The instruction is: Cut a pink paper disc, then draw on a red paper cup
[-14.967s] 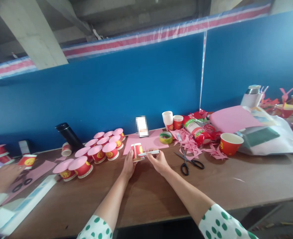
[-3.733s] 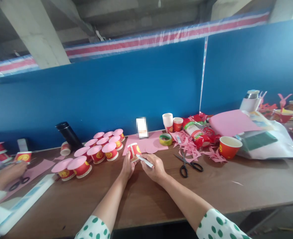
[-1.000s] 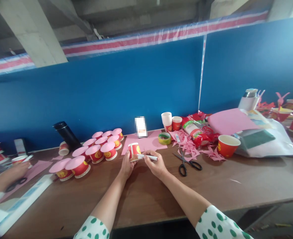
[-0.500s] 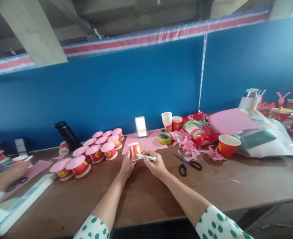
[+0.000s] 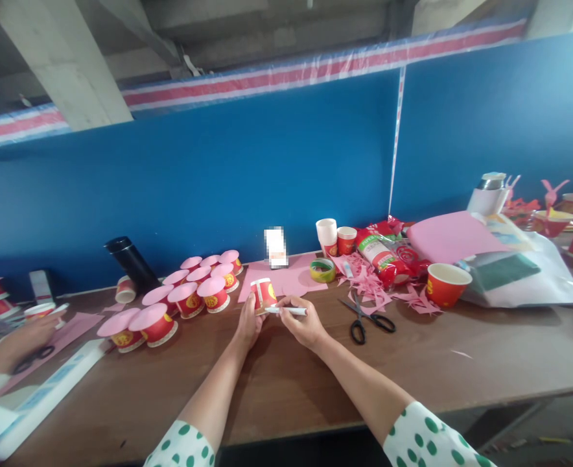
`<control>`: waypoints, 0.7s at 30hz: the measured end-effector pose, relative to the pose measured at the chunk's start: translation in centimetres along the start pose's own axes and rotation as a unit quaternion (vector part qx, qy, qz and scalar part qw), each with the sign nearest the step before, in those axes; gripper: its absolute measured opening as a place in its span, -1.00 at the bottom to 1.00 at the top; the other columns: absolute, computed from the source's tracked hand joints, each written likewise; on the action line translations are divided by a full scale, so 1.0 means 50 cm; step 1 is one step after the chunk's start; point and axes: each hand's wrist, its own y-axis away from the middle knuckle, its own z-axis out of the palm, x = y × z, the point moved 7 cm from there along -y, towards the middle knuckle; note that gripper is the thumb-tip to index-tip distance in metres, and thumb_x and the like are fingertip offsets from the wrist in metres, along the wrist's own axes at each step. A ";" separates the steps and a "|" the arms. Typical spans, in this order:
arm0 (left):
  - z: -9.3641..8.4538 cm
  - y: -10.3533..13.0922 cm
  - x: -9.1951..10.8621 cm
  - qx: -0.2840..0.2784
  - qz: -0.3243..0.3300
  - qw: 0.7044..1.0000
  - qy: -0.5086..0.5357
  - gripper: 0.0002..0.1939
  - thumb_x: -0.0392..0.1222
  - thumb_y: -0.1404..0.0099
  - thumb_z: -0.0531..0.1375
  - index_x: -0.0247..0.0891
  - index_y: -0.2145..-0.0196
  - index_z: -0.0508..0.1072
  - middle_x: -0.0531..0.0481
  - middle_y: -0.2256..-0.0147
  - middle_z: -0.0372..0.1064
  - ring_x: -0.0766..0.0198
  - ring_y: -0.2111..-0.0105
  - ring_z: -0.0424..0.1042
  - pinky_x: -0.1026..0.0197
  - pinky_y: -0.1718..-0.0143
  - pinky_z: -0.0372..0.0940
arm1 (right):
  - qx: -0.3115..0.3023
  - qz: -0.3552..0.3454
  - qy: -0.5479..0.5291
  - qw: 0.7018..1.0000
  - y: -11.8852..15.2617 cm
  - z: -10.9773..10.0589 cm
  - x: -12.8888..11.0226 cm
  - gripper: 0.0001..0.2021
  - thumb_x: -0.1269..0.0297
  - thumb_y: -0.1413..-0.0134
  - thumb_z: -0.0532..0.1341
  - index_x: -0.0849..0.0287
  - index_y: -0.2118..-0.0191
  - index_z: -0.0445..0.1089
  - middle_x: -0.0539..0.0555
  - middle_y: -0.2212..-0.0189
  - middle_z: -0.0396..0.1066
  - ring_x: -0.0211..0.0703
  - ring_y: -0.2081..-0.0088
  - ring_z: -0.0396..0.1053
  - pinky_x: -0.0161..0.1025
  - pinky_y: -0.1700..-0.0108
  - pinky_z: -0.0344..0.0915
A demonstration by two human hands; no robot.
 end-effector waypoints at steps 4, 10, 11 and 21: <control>-0.015 0.005 0.017 0.038 0.043 0.997 -0.048 -0.71 -0.13 0.00 0.25 -0.23 0.29 0.36 -0.15 0.29 0.40 0.02 0.15 0.35 0.04 0.12 0.24 | 0.034 -0.005 -0.008 0.999 0.001 -0.011 -0.002 -0.84 0.27 -0.06 0.09 0.22 0.32 0.36 0.02 0.50 0.36 -0.27 0.50 0.27 -0.36 0.46 0.19; 0.010 0.002 0.005 -0.007 -0.005 1.000 0.029 -0.62 0.07 -0.14 0.09 -0.30 0.24 0.36 -0.22 0.24 0.41 0.02 0.15 0.39 0.00 0.12 0.25 | 0.071 -0.022 -0.001 0.997 0.000 -0.021 0.002 -0.84 0.26 -0.06 0.09 0.21 0.31 0.36 0.06 0.43 0.41 -0.17 0.39 0.35 -0.31 0.33 0.28; 0.012 0.002 0.005 -0.011 -0.004 0.999 0.044 -0.60 0.08 -0.14 0.09 -0.30 0.21 0.35 -0.23 0.20 0.40 0.02 0.14 0.38 0.00 0.11 0.25 | 0.075 -0.025 0.006 0.997 0.000 -0.022 0.002 -0.83 0.26 -0.07 0.09 0.21 0.30 0.36 0.07 0.42 0.41 -0.16 0.37 0.36 -0.30 0.32 0.28; 0.010 0.002 0.004 -0.013 0.017 0.999 0.049 -0.58 0.11 -0.18 0.06 -0.23 0.14 0.30 -0.24 0.15 0.35 0.03 0.16 0.38 -0.02 0.11 0.28 | 0.034 -0.067 0.126 0.989 0.008 -0.006 -0.023 -0.83 0.30 -0.07 0.10 0.15 0.24 0.40 0.08 0.32 0.44 -0.12 0.29 0.38 -0.27 0.23 0.28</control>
